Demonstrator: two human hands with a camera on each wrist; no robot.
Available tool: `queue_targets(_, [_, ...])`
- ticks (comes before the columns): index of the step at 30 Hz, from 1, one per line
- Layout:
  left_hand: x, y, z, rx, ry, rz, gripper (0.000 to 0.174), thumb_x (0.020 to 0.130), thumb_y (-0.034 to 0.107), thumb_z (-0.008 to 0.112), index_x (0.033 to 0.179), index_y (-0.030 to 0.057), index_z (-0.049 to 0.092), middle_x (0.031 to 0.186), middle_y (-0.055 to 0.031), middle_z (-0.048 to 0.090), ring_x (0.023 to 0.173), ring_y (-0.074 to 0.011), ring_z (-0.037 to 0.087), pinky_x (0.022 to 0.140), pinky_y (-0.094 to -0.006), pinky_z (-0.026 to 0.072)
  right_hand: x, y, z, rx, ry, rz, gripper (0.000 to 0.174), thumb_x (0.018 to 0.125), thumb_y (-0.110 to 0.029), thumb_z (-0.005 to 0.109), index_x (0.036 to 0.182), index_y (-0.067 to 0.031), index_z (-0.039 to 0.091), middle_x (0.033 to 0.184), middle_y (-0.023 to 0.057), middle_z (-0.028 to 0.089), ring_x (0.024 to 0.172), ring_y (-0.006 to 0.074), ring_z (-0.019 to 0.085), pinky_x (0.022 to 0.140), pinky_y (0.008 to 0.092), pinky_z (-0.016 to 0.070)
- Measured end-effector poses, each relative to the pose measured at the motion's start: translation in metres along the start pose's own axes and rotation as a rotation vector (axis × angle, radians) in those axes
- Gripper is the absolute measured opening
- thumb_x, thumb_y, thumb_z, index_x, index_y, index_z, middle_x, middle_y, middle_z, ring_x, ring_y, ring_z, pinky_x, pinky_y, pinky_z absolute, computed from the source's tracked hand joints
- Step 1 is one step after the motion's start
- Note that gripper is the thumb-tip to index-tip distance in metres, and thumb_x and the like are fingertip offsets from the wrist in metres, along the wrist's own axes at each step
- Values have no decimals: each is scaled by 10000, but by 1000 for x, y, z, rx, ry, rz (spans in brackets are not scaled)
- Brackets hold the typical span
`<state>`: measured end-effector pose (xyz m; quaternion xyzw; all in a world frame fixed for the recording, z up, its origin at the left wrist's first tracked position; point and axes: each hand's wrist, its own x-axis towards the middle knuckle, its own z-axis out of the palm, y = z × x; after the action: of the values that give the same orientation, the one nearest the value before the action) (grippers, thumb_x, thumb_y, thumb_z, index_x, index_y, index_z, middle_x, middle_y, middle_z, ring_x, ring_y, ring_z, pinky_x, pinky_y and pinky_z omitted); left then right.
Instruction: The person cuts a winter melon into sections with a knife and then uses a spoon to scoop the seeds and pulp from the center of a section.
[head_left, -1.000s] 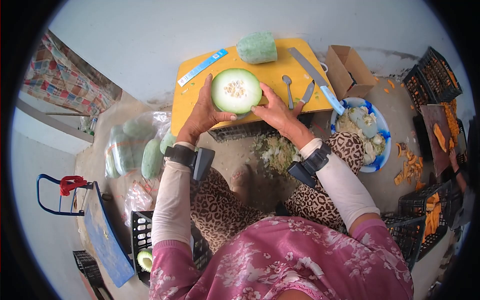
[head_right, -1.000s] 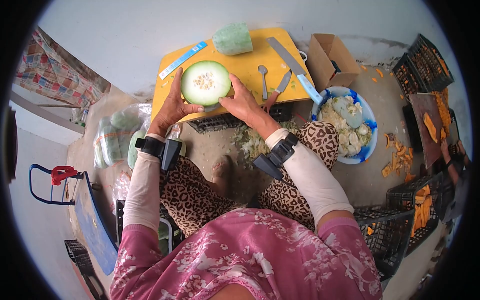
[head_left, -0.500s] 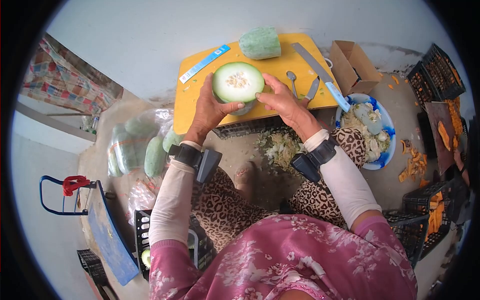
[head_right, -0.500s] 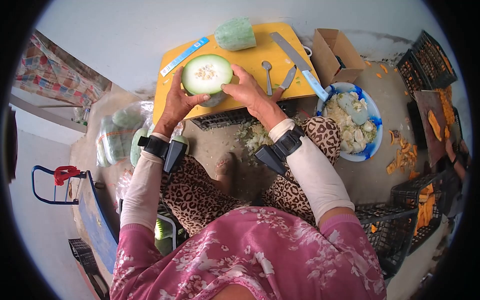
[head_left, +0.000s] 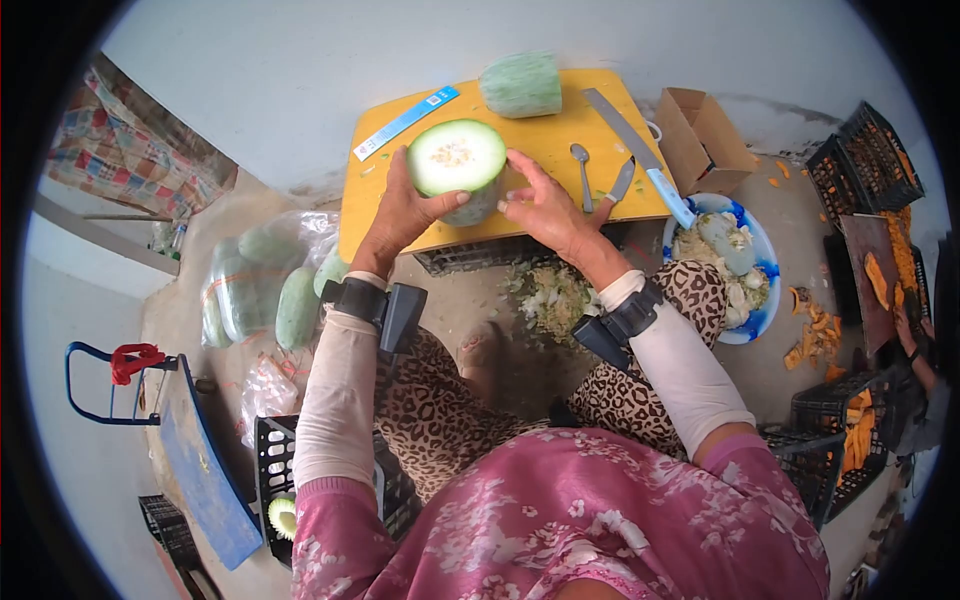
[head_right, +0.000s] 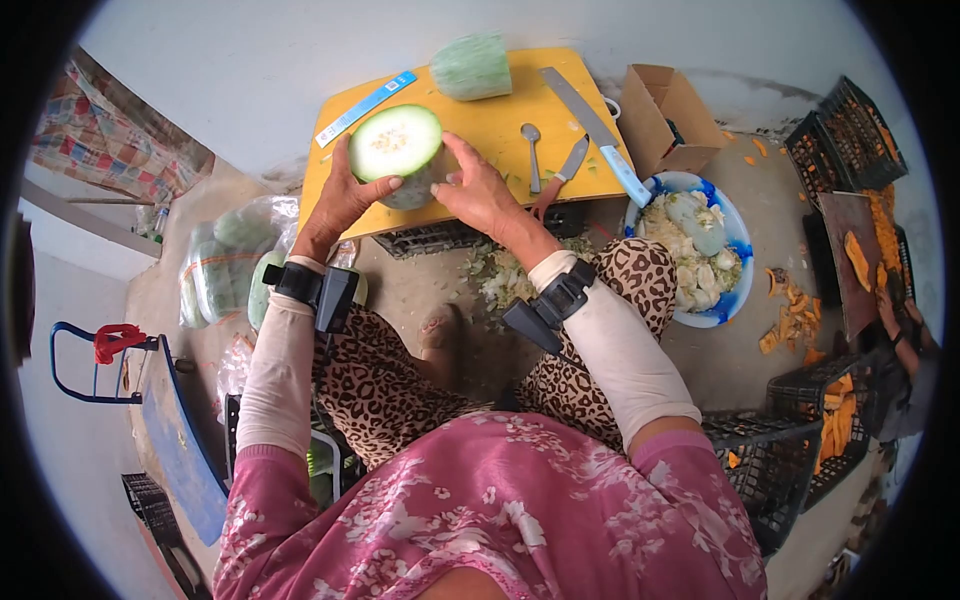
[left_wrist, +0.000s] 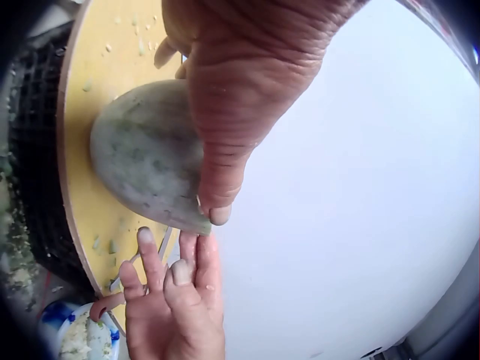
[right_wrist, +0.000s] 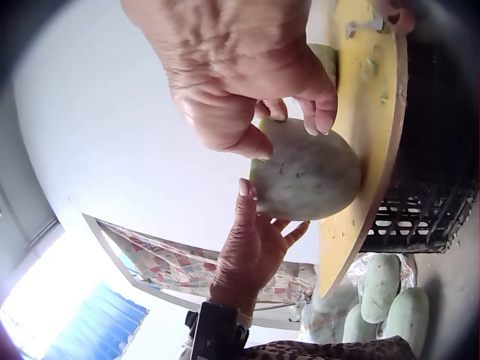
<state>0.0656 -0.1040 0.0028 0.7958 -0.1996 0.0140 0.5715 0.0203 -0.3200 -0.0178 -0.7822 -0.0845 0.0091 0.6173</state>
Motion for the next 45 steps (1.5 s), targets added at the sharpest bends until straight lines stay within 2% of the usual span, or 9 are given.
queue_targets(5, [2, -3, -4, -6, 42, -16, 886, 677, 291, 848, 1315, -31, 325, 1231, -166, 513, 1163, -250, 508, 987, -369, 432, -8, 12, -9, -61, 7, 51, 583, 836, -169, 628, 1367, -35, 427, 1303, 183, 548, 1056, 264, 605, 900, 370, 487])
queue_targets(11, [-1, 4, -5, -35, 11, -89, 982, 693, 341, 827, 1391, -45, 254, 1313, -183, 448, 1238, -276, 436, 1049, -387, 367, -10, 6, -63, -392, 262, 120, 272, 853, -178, 588, 1051, -1, 650, 930, 208, 686, 883, 351, 671, 797, 418, 519])
queue_targets(12, [-1, 5, -5, -43, 16, -85, 958, 688, 314, 833, 1371, -50, 268, 1303, -190, 452, 1228, -275, 449, 1038, -386, 383, -10, 11, -67, -535, 327, 15, 230, 848, -161, 593, 984, 14, 656, 894, 230, 676, 834, 388, 667, 759, 450, 523])
queue_targets(15, [0, 7, -1, -25, 7, -58, 988, 672, 291, 849, 1374, -64, 251, 1303, -199, 449, 1228, -277, 456, 1038, -381, 391, -8, 20, -73, -734, 194, 262, 221, 842, -149, 606, 962, 34, 642, 845, 226, 674, 852, 379, 667, 777, 452, 517])
queue_targets(18, [3, 3, 1, 18, -18, -4, 1087, 639, 306, 870, 1406, -80, 203, 1326, -203, 436, 1253, -284, 435, 1057, -376, 373, -10, 13, -63, -831, 104, 371, 250, 833, -123, 610, 1024, 39, 620, 894, 224, 662, 934, 376, 647, 812, 453, 509])
queue_targets(24, [6, 4, 15, 270, -61, 130, 1214, 529, 350, 917, 1428, -68, 217, 1356, -231, 408, 1293, -339, 400, 1088, -402, 344, 5, 44, -50, -1082, 142, 254, 330, 830, -82, 590, 1149, 1, 570, 1130, 211, 588, 1068, 378, 574, 877, 477, 476])
queue_targets(33, [12, 16, 23, 340, -133, 102, 1233, 480, 351, 929, 1453, 26, 245, 1330, -235, 410, 1282, -363, 409, 1081, -415, 360, 1, 47, -45, -1098, 147, 241, 373, 825, -54, 574, 1189, 1, 516, 1162, 204, 560, 1119, 361, 536, 908, 474, 451])
queue_targets(36, [12, 14, 25, 329, -140, 107, 1238, 483, 345, 930, 1460, 33, 236, 1352, -234, 386, 1293, -364, 393, 1088, -419, 352, -4, 52, -47, -1062, 284, 199, 308, 830, -71, 568, 1124, 0, 514, 1104, 227, 533, 1073, 406, 534, 859, 512, 461])
queue_targets(45, [12, -5, 14, 226, -183, 63, 1256, 506, 360, 931, 1482, 62, 199, 1390, -252, 326, 1330, -380, 334, 1106, -436, 316, -35, 48, -69, -807, 214, 369, 581, 805, -142, 671, 1296, 13, 400, 1121, 295, 501, 1069, 458, 526, 928, 485, 445])
